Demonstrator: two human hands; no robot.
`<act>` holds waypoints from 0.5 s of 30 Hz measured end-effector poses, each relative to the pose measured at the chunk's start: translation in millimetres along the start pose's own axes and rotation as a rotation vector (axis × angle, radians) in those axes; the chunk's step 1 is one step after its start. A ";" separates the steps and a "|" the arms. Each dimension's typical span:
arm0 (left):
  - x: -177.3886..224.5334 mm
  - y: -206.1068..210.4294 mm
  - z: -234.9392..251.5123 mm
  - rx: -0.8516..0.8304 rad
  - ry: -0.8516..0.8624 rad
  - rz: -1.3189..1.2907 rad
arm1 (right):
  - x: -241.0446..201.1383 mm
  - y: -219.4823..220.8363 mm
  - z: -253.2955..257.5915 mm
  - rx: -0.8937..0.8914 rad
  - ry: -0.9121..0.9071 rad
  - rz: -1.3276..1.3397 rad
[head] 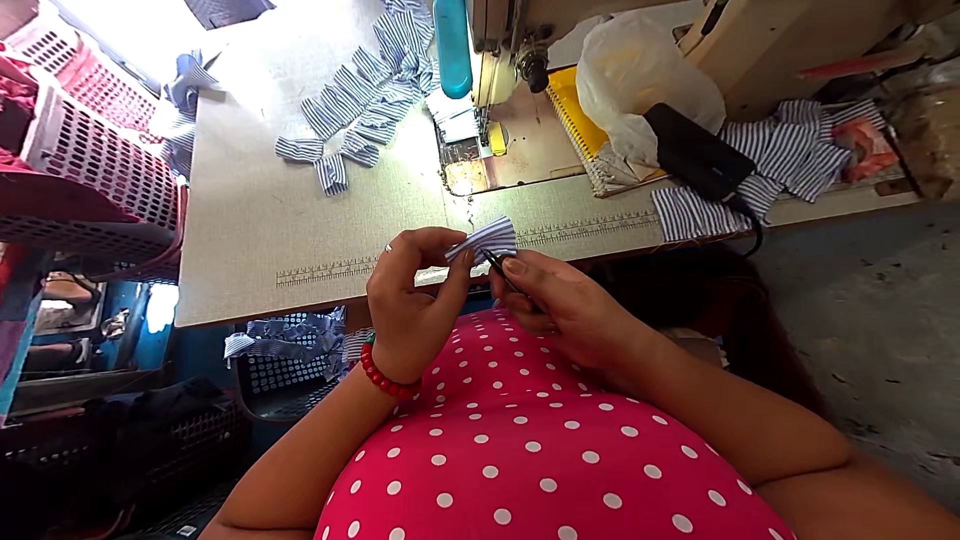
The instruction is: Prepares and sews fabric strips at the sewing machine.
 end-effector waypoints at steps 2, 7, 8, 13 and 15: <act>-1.2 2.2 -0.8 -0.017 -0.012 -0.002 | -1.4 0.8 0.9 -0.002 -0.032 0.006; -8.0 5.5 -1.3 -0.035 -0.045 -0.019 | -2.7 3.8 -1.6 -0.089 -0.094 0.030; -10.7 5.5 -1.7 -0.036 -0.061 -0.030 | -5.8 4.1 -3.2 -0.119 -0.117 0.008; -16.3 1.6 -0.3 -0.052 -0.138 -0.054 | -67.9 -37.5 -20.0 0.232 -0.541 -0.964; -17.9 -0.7 -0.2 -0.033 -0.129 -0.080 | -86.2 -69.4 -24.8 0.507 -0.488 -1.391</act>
Point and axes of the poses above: each hand's wrist, its own z-axis towards the middle knuckle, its own y-axis out of the palm, x = y × z, the point moved 8 cm from there along z, towards the middle knuckle, and after that the axes turned 10 degrees about z, right-handed, at the moved point
